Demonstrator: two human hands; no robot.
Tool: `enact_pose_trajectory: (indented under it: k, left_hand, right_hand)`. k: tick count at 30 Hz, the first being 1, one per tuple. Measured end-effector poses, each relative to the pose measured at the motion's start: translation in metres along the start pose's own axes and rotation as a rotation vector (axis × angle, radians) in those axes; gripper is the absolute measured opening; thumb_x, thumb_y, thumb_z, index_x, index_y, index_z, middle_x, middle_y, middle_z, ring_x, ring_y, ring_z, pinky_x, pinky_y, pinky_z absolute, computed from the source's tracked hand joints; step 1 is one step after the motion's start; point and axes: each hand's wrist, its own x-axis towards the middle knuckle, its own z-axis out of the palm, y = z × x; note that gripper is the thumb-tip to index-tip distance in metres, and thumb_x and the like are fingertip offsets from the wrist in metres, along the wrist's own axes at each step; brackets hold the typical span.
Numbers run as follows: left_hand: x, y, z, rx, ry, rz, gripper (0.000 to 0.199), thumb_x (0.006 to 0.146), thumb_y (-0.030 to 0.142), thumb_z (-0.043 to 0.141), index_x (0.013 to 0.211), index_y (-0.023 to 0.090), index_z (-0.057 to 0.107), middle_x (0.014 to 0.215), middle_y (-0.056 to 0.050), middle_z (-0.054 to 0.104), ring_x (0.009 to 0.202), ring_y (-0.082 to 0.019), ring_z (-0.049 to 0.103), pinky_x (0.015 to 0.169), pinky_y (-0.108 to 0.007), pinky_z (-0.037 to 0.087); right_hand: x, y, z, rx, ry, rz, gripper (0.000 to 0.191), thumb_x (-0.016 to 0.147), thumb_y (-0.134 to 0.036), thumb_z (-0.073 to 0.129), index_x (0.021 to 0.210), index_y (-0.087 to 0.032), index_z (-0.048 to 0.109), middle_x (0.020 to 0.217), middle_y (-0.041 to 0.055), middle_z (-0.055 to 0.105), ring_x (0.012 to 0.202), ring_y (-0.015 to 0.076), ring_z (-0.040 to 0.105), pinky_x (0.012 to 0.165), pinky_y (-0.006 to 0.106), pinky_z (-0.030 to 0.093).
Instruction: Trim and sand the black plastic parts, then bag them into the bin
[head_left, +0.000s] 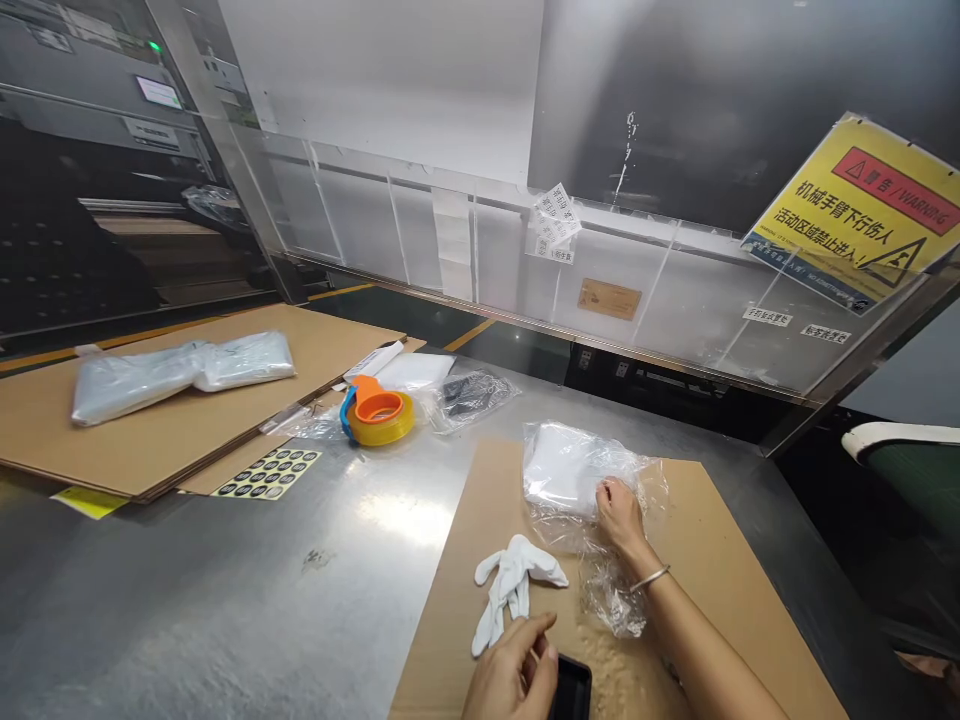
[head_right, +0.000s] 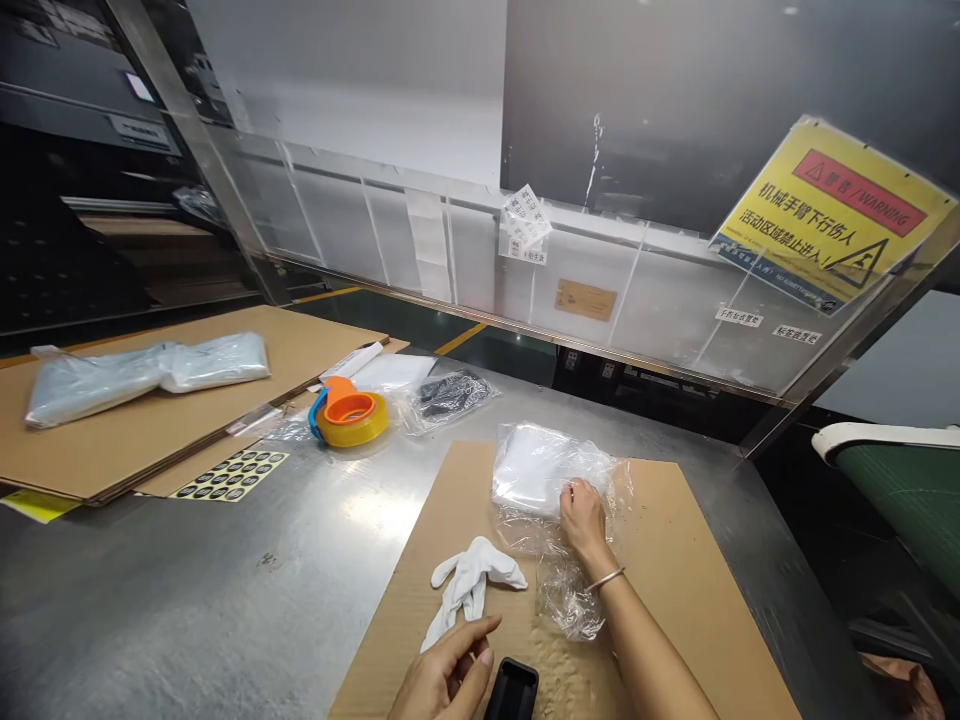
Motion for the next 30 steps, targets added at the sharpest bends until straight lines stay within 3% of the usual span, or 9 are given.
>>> enact_pose_trajectory:
  k: [4, 8, 11, 16, 21, 23, 26, 28, 30]
  left_hand:
    - [0.025, 0.023, 0.001, -0.118, -0.043, -0.077, 0.035, 0.08, 0.036, 0.048, 0.103, 0.015, 0.065, 0.09, -0.009, 0.066, 0.079, -0.019, 0.059, 0.075, -0.029, 0.045]
    - [0.066, 0.047, 0.011, -0.418, -0.072, -0.034, 0.031, 0.079, 0.032, 0.053, 0.102, 0.016, 0.065, 0.099, -0.009, 0.065, 0.091, -0.022, 0.055, 0.085, -0.033, 0.04]
    - [0.085, 0.06, 0.023, -0.546, -0.157, -0.037, 0.028, 0.074, 0.036, 0.06, 0.09, 0.014, 0.068, 0.086, -0.007, 0.066, 0.084, -0.021, 0.056, 0.08, -0.032, 0.042]
    - [0.068, 0.068, 0.038, -0.756, -0.26, -0.089, 0.038, 0.077, 0.046, 0.056, 0.086, 0.011, 0.065, 0.078, -0.006, 0.065, 0.075, -0.018, 0.058, 0.075, -0.03, 0.045]
    - [0.032, 0.059, 0.025, -1.158, -0.13, -0.391, 0.035, 0.076, 0.039, 0.063, 0.1, 0.014, 0.062, 0.087, -0.009, 0.069, 0.08, -0.021, 0.064, 0.077, -0.033, 0.047]
    - [0.02, 0.053, 0.013, -1.223, -0.124, -0.462, 0.028, 0.074, 0.033, 0.066, 0.094, 0.013, 0.063, 0.087, -0.009, 0.069, 0.08, -0.021, 0.065, 0.073, -0.032, 0.049]
    - [0.003, 0.046, -0.004, -1.191, -0.182, -0.511, 0.029, 0.077, 0.032, 0.064, 0.096, 0.01, 0.063, 0.085, -0.012, 0.07, 0.075, -0.023, 0.067, 0.067, -0.032, 0.052]
    - [-0.008, 0.042, -0.012, -1.164, -0.181, -0.545, 0.031, 0.078, 0.032, 0.063, 0.098, 0.009, 0.062, 0.083, -0.012, 0.07, 0.071, -0.023, 0.067, 0.064, -0.033, 0.053]
    - [-0.017, 0.038, -0.018, -1.156, -0.159, -0.582, 0.028, 0.078, 0.031, 0.063, 0.097, 0.01, 0.062, 0.08, -0.01, 0.07, 0.067, -0.022, 0.068, 0.061, -0.032, 0.054]
  right_hand:
    - [-0.012, 0.001, -0.019, 0.2, -0.041, -0.024, 0.023, 0.089, -0.034, 0.049, 0.095, -0.013, 0.058, 0.087, 0.0017, 0.061, 0.072, 0.0113, 0.059, 0.066, 0.029, 0.05]
    - [-0.032, -0.014, -0.046, 0.366, -0.108, -0.102, 0.019, 0.087, -0.032, 0.052, 0.081, -0.014, 0.056, 0.065, -0.0036, 0.056, 0.054, 0.008, 0.052, 0.053, 0.022, 0.044]
    - [-0.061, -0.033, -0.065, 0.404, -0.129, -0.187, 0.014, 0.083, -0.028, 0.052, 0.076, -0.016, 0.056, 0.065, -0.0018, 0.057, 0.059, 0.0106, 0.052, 0.055, 0.022, 0.042]
    - [-0.125, -0.061, -0.071, 0.317, -0.11, -0.317, 0.015, 0.081, -0.02, 0.049, 0.071, -0.02, 0.06, 0.07, 0.0023, 0.057, 0.068, 0.0158, 0.051, 0.062, 0.027, 0.039]
    - [-0.169, -0.064, -0.073, 0.19, -0.142, -0.592, 0.025, 0.083, -0.016, 0.049, 0.105, -0.025, 0.058, 0.088, 0.0062, 0.063, 0.082, 0.0199, 0.055, 0.072, 0.031, 0.043]
    - [-0.172, -0.059, -0.079, 0.264, -0.038, -0.501, 0.024, 0.085, -0.018, 0.049, 0.107, -0.025, 0.057, 0.092, 0.0065, 0.063, 0.086, 0.0195, 0.056, 0.076, 0.031, 0.044]
    - [-0.165, -0.05, -0.088, 0.433, 0.092, -0.14, 0.032, 0.083, -0.03, 0.054, 0.114, -0.023, 0.052, 0.109, 0.0094, 0.057, 0.096, 0.0212, 0.053, 0.084, 0.034, 0.042]
    - [-0.159, -0.047, -0.089, 0.636, -0.053, 0.086, 0.051, 0.077, -0.038, 0.062, 0.122, -0.021, 0.047, 0.116, 0.01, 0.053, 0.101, 0.0215, 0.051, 0.085, 0.034, 0.041]
    - [-0.155, -0.046, -0.088, 0.869, -0.301, 0.222, 0.057, 0.071, -0.042, 0.067, 0.12, -0.021, 0.049, 0.108, 0.0076, 0.058, 0.095, 0.019, 0.054, 0.077, 0.029, 0.044]
